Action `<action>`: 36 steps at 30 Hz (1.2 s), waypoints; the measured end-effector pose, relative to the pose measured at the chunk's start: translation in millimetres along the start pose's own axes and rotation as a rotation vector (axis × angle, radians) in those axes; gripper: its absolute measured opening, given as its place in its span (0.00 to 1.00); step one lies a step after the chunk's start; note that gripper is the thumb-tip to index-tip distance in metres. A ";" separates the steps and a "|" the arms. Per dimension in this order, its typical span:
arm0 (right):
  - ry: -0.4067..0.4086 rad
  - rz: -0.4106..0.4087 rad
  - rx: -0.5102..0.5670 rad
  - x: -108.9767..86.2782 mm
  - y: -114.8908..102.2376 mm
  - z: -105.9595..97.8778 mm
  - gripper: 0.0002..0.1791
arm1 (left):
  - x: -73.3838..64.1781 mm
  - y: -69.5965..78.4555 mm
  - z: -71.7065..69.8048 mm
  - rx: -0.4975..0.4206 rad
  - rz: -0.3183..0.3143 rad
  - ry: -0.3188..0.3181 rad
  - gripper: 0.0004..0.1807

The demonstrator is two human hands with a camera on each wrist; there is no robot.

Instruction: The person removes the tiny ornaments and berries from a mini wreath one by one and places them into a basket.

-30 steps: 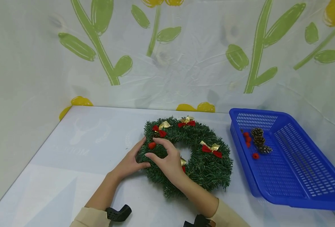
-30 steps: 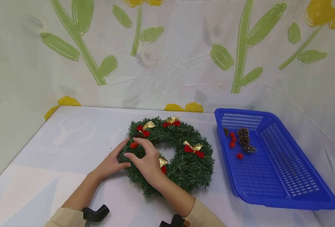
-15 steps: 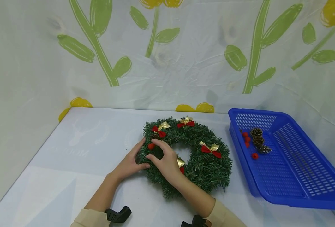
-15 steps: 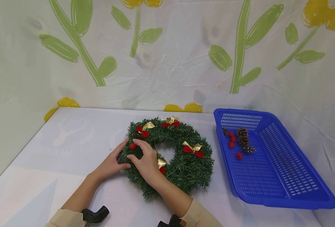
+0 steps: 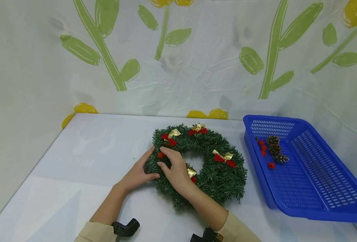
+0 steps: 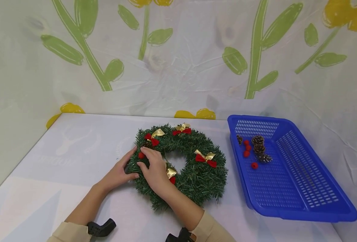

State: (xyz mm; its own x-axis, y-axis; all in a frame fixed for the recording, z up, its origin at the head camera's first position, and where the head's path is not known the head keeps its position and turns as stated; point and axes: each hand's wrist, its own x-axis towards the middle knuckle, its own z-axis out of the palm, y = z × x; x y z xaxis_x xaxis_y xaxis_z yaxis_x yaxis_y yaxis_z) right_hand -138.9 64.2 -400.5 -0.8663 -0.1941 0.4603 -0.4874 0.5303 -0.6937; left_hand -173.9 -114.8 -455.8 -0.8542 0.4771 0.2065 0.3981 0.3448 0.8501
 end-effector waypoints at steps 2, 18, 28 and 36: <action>0.001 -0.017 -0.020 0.7 -1.1 -0.3 0.23 | 0.0 0.2 -0.2 0.000 0.002 0.000 0.54; 0.046 -0.021 -0.033 1.6 0.0 -0.8 0.17 | 1.1 1.7 0.1 -0.030 -0.013 -0.009 0.53; 0.043 -0.034 -0.002 1.5 2.1 -0.2 0.16 | 0.5 0.6 -0.8 -0.031 -0.010 -0.015 0.53; 0.070 0.004 0.099 0.0 1.9 -2.1 0.16 | 0.2 0.3 -0.2 -0.024 -0.013 -0.005 0.54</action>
State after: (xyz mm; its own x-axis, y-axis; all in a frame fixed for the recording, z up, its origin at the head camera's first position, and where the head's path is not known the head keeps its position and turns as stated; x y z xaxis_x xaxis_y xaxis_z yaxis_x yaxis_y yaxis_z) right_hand -139.7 66.9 -400.7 -0.8600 -0.1328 0.4927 -0.4957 0.4464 -0.7450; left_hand -174.0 -114.7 -455.5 -0.8576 0.4766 0.1933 0.3790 0.3317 0.8639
